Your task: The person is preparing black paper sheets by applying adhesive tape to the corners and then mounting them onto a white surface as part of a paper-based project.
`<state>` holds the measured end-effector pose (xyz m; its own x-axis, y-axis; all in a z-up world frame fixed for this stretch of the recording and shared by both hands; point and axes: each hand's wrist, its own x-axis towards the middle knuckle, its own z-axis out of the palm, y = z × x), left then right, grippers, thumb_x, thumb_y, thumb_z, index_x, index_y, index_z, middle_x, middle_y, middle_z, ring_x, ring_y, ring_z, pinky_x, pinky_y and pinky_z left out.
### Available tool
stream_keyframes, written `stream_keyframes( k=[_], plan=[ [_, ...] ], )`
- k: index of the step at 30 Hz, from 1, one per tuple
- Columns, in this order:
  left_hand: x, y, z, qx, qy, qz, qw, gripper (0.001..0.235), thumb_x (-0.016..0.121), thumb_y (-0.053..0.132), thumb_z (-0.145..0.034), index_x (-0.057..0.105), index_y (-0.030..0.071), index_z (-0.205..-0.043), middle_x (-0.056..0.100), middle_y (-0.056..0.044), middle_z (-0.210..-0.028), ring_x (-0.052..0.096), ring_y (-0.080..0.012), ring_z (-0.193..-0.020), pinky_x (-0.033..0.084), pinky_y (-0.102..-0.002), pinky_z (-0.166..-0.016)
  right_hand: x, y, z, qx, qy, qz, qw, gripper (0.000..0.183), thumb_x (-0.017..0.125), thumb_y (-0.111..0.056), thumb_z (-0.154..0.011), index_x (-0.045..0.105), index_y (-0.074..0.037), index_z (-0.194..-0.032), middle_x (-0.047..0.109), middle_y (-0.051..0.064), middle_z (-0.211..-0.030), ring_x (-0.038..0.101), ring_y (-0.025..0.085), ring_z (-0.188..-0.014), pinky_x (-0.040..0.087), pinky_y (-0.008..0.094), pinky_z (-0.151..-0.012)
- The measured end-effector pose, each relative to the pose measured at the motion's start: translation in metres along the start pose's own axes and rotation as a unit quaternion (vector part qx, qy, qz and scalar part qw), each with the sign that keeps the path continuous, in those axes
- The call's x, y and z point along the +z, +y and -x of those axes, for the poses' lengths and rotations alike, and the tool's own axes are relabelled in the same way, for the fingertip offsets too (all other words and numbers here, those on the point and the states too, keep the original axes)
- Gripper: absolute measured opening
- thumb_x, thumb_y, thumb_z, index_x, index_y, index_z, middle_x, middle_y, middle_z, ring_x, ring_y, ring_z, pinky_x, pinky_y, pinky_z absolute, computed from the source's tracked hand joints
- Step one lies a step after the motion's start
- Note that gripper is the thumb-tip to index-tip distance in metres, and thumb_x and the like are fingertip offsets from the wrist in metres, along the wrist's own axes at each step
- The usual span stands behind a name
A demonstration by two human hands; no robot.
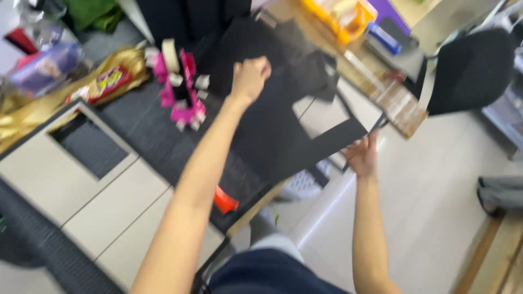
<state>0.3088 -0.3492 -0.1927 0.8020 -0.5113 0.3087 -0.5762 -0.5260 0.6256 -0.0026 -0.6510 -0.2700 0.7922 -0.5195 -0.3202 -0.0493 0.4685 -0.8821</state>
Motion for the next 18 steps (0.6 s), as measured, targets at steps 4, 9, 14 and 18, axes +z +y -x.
stream_keyframes(
  k=[4, 9, 14, 18],
  plan=[
    [0.082, -0.036, -0.006, -0.072, -0.056, -0.055, 0.994, 0.018, 0.068, 0.026, -0.095, 0.065, 0.024, -0.112, 0.071, 0.005, -0.101, 0.067, -0.0204, -0.103, 0.041, -0.046, -0.093, -0.009, 0.028, -0.035, 0.097, -0.003, -0.16, 0.982, 0.089, 0.047, -0.083, -0.085, 0.034, -0.022, -0.148, 0.037, 0.023, -0.137, 0.035, 0.045, -0.124, 0.024, 0.064, -0.101],
    [0.105, -0.045, 0.038, -0.262, 0.103, -0.048, 0.958, 0.042, 0.076, 0.018, -0.091, 0.06, 0.014, -0.13, 0.051, -0.011, -0.136, 0.049, -0.0327, -0.127, 0.042, -0.058, -0.099, 0.027, 0.03, -0.04, 0.119, 0.046, 0.034, 0.991, 0.074, 0.07, -0.016, -0.095, 0.026, -0.013, -0.155, 0.061, 0.015, -0.123, 0.069, 0.031, -0.101, 0.058, 0.047, -0.081],
    [0.142, -0.052, 0.05, -0.624, 0.235, 0.097, 0.739, 0.089, 0.086, 0.031, -0.083, 0.026, 0.005, -0.142, 0.019, -0.035, -0.15, 0.02, -0.0529, -0.145, 0.031, -0.074, -0.107, 0.016, 0.058, -0.061, 0.06, 0.157, 0.142, 0.975, 0.047, 0.077, -0.002, -0.085, 0.058, -0.006, -0.128, 0.066, 0.008, -0.098, 0.069, 0.024, -0.082, 0.063, 0.041, -0.066],
    [0.178, -0.069, 0.035, -0.613, 0.257, 0.123, 0.737, 0.087, 0.089, 0.019, -0.077, 0.026, 0.003, -0.135, 0.026, -0.031, -0.14, 0.038, -0.0563, -0.133, 0.042, -0.068, -0.105, 0.01, 0.057, -0.043, 0.023, 0.198, 0.128, 0.972, 0.047, 0.074, 0.0, -0.087, 0.057, -0.004, -0.13, 0.067, 0.016, -0.11, 0.07, 0.031, -0.091, 0.062, 0.049, -0.069]
  ],
)
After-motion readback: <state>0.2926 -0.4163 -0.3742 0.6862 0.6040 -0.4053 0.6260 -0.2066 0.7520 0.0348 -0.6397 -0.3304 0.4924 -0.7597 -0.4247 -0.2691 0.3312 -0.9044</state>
